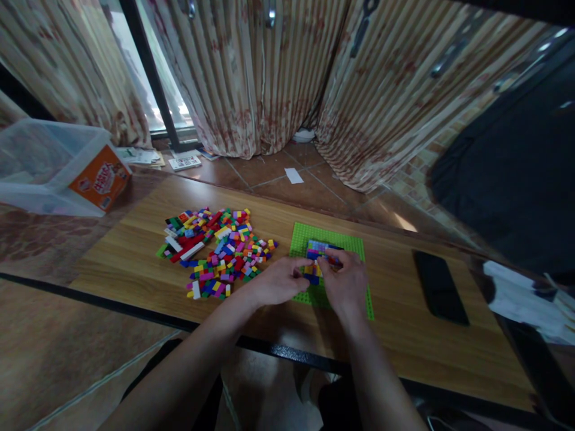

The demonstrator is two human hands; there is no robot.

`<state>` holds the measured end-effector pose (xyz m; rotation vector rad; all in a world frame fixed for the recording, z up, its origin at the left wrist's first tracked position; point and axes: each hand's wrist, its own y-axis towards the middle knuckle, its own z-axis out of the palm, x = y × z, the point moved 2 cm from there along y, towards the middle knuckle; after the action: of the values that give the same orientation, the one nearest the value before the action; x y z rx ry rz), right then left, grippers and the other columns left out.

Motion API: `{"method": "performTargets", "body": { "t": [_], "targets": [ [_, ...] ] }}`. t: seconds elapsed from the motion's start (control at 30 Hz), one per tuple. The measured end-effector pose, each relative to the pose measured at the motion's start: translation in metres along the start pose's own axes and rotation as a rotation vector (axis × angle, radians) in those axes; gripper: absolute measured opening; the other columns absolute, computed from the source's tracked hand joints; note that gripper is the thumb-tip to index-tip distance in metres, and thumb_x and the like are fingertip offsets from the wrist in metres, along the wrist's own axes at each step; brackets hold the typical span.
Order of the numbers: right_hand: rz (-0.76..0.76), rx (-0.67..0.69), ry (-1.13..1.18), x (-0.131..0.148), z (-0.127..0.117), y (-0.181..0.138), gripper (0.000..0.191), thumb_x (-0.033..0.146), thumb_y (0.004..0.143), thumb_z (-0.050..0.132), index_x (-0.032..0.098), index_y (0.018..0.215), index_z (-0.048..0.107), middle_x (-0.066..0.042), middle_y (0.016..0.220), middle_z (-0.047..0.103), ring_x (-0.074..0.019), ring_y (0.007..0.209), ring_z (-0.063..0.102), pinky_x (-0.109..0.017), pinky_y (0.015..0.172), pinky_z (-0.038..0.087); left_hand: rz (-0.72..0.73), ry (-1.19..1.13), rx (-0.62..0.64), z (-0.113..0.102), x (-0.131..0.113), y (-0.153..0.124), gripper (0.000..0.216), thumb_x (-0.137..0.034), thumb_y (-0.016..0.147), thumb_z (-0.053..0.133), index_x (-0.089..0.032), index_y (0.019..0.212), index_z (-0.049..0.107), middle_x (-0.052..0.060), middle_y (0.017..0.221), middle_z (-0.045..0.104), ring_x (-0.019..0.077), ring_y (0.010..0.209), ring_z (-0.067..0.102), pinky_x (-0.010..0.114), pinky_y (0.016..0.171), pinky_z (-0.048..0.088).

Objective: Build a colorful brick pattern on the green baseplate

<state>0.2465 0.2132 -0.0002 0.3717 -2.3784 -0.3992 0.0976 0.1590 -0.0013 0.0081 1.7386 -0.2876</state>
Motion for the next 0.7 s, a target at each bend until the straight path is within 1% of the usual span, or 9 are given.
{"method": "performTargets", "body": {
  "t": [0.1,0.23,0.4,0.53,0.63,0.7],
  "targets": [
    [0.008,-0.007,0.001,0.0006,0.0005,0.0001,0.026,0.037,0.081,0.057,0.018,0.091,0.072,-0.013,0.095,0.066,-0.0278,0.089,0.058,-0.046,0.084,0.043,0.013,0.031,0.006,-0.0001,0.0005,0.0006,0.049,-0.020,0.073,0.056,-0.017,0.121,0.067,-0.004,0.055,0.054,0.0107,0.048,0.041,0.022,0.048,0.029],
    [0.041,0.002,0.003,-0.0001,0.0016,0.0010,0.024,0.035,0.080,0.058,0.018,0.090,0.072,-0.013,0.094,0.067,-0.0265,0.086,0.059,-0.044,0.081,0.045,0.008,0.056,0.015,-0.0001,0.0024,0.0015,0.049,-0.021,0.075,0.055,-0.016,0.123,0.065,-0.003,0.060,0.057,0.0112,0.050,0.044,0.022,0.048,0.031],
    [0.020,-0.025,0.058,0.0007,0.0025,0.0019,0.017,0.031,0.078,0.061,0.020,0.085,0.072,-0.011,0.090,0.067,-0.0252,0.081,0.060,-0.043,0.078,0.047,0.053,0.052,0.028,0.0003,0.0019,0.0012,0.047,-0.017,0.074,0.054,-0.017,0.119,0.067,-0.003,0.060,0.057,0.0110,0.050,0.044,0.022,0.049,0.031],
    [0.048,-0.011,0.050,0.0005,0.0034,0.0031,0.018,0.031,0.077,0.061,0.019,0.085,0.072,-0.011,0.090,0.067,-0.0245,0.080,0.061,-0.043,0.078,0.048,0.051,0.052,0.018,0.0000,0.0010,-0.0002,0.046,-0.017,0.075,0.054,-0.017,0.118,0.067,-0.003,0.059,0.056,0.0111,0.050,0.044,0.022,0.048,0.030],
    [0.061,-0.006,0.077,-0.0032,0.0039,0.0035,0.020,0.032,0.076,0.062,0.018,0.087,0.072,-0.011,0.091,0.068,-0.0248,0.082,0.062,-0.044,0.080,0.049,0.056,0.041,0.019,-0.0012,0.0016,-0.0002,0.039,-0.018,0.075,0.055,-0.018,0.111,0.071,-0.004,0.056,0.054,0.0102,0.048,0.041,0.022,0.048,0.029],
    [0.095,-0.015,0.152,-0.0067,0.0035,0.0030,0.023,0.034,0.078,0.060,0.018,0.089,0.072,-0.010,0.090,0.069,-0.0238,0.082,0.062,-0.042,0.079,0.049,0.050,-0.014,-0.006,-0.0030,0.0019,0.0004,0.032,-0.019,0.076,0.056,-0.019,0.104,0.073,-0.004,0.058,0.055,0.0095,0.049,0.042,0.021,0.048,0.030]
  ]
}}
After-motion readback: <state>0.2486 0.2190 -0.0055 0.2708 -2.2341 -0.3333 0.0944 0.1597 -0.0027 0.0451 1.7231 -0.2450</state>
